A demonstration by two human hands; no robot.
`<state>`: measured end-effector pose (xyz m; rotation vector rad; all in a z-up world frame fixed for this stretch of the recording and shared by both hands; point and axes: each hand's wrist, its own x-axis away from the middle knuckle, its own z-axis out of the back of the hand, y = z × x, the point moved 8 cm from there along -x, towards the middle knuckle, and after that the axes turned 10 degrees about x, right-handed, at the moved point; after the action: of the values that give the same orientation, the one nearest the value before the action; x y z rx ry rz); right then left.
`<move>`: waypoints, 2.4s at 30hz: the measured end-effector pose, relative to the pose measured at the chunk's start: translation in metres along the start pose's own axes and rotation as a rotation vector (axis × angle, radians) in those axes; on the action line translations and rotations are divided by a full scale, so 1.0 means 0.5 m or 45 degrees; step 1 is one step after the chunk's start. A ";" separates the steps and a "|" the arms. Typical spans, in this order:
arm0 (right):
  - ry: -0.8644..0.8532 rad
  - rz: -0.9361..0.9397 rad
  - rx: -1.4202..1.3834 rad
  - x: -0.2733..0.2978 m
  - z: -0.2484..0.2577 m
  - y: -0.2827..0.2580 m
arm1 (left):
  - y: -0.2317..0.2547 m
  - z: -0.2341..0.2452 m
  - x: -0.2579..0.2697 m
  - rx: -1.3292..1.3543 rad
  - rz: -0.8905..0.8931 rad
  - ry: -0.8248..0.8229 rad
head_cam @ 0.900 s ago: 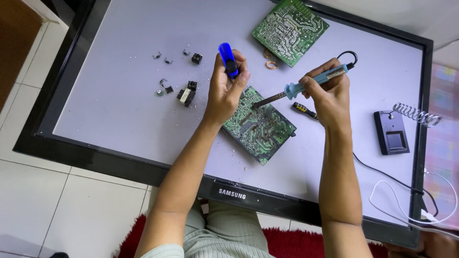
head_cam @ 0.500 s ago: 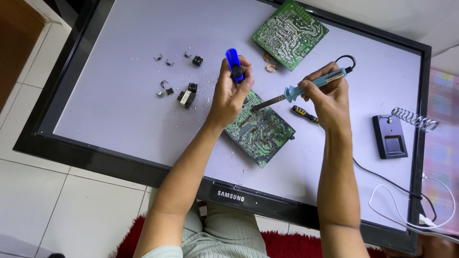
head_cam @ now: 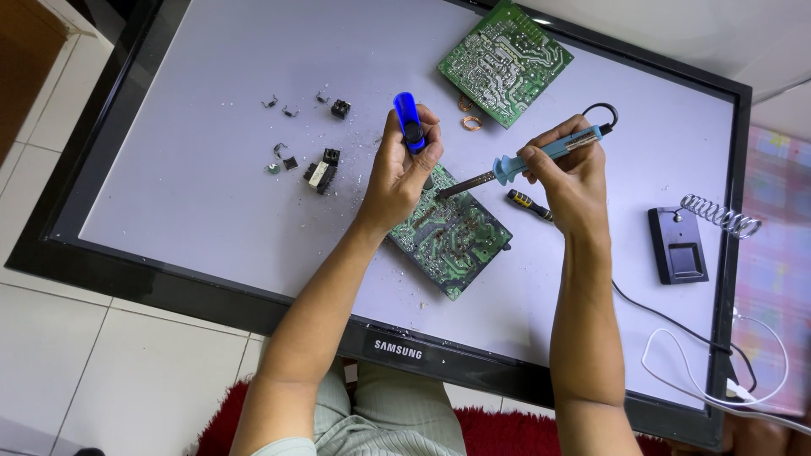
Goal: Desoldering electronic components from a circuit board using a soldering iron and a manual suction pump.
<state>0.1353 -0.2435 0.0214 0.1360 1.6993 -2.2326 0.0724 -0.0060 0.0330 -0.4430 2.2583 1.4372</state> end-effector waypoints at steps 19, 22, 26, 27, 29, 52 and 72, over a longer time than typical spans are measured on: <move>0.001 -0.083 -0.069 -0.004 -0.001 0.058 | -0.022 -0.002 -0.001 0.040 0.047 -0.009; -0.008 -0.054 -0.066 0.001 -0.005 0.034 | -0.008 -0.011 -0.001 0.053 0.052 -0.027; -0.039 0.011 -0.019 0.005 -0.005 0.019 | -0.001 0.002 0.000 -0.013 0.097 0.024; -0.042 0.032 -0.002 0.006 -0.005 0.011 | -0.004 0.011 0.001 -0.056 0.111 0.046; -0.010 0.041 -0.008 0.015 0.006 -0.011 | 0.023 0.035 -0.011 -0.219 0.116 0.056; 0.944 -0.293 -0.356 0.166 0.099 0.085 | -0.225 0.120 0.067 -1.038 1.092 -0.167; 0.880 -0.362 -0.469 0.156 0.070 0.077 | -0.183 0.206 0.079 -1.225 1.248 -0.100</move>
<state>0.0785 -0.3014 -0.0252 0.6777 2.6018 -2.1463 0.1008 0.0483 -0.0967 0.5719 1.5674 2.9214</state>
